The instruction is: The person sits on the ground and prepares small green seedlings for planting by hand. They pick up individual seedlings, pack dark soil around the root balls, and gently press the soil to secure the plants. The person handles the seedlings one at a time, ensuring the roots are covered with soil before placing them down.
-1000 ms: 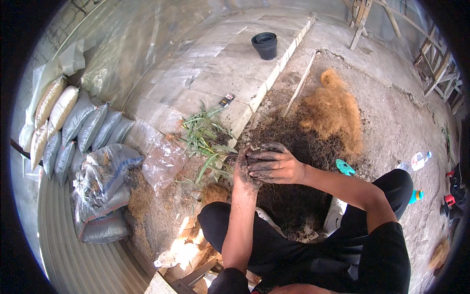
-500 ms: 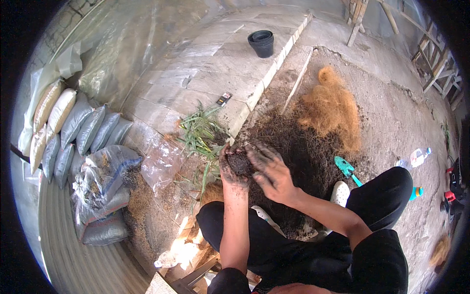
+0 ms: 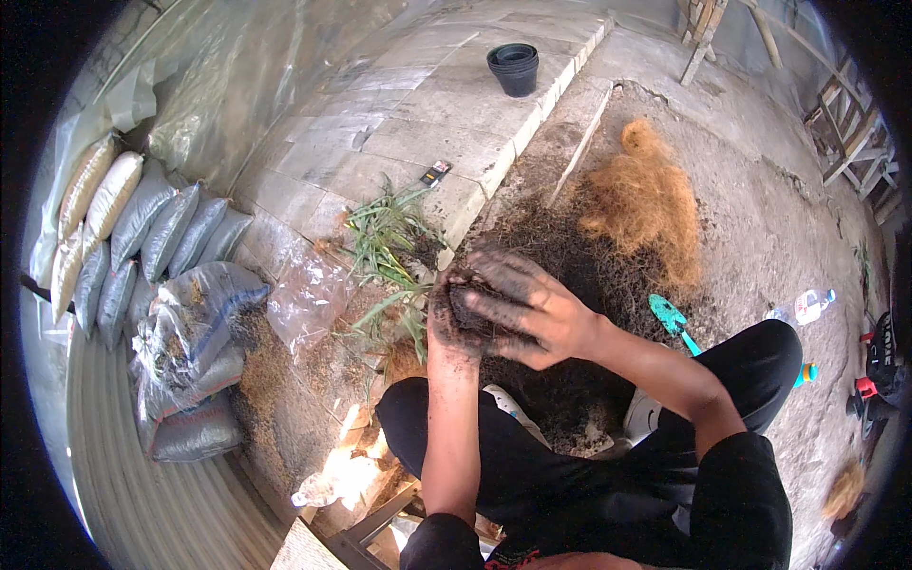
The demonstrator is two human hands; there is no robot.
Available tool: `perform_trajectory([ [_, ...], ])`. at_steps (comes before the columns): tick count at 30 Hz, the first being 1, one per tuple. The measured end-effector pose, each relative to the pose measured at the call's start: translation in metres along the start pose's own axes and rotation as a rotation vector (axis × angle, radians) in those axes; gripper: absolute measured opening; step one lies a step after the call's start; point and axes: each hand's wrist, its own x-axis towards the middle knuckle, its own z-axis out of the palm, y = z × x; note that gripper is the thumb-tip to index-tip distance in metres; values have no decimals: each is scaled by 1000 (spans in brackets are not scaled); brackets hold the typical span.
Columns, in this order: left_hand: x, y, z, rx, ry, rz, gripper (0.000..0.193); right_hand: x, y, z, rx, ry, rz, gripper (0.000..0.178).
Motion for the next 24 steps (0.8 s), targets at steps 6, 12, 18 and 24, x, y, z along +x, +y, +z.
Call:
perform_trajectory([
  [6, -14, -24, 2, -109, -77, 74, 36, 10, 0, 6, -232, -321, -22, 47],
  [12, 1, -4, 4, -93, 122, -31, 32, -9, 7, 6, -234, -316, 65, 48],
  [18, -1, -9, 12, -53, 179, -47, 30, -17, 15, 9, -96, -242, 64, 42],
  [24, 8, -19, -5, -62, 173, -73, 29, -48, 34, 22, -51, -163, 39, 40],
])
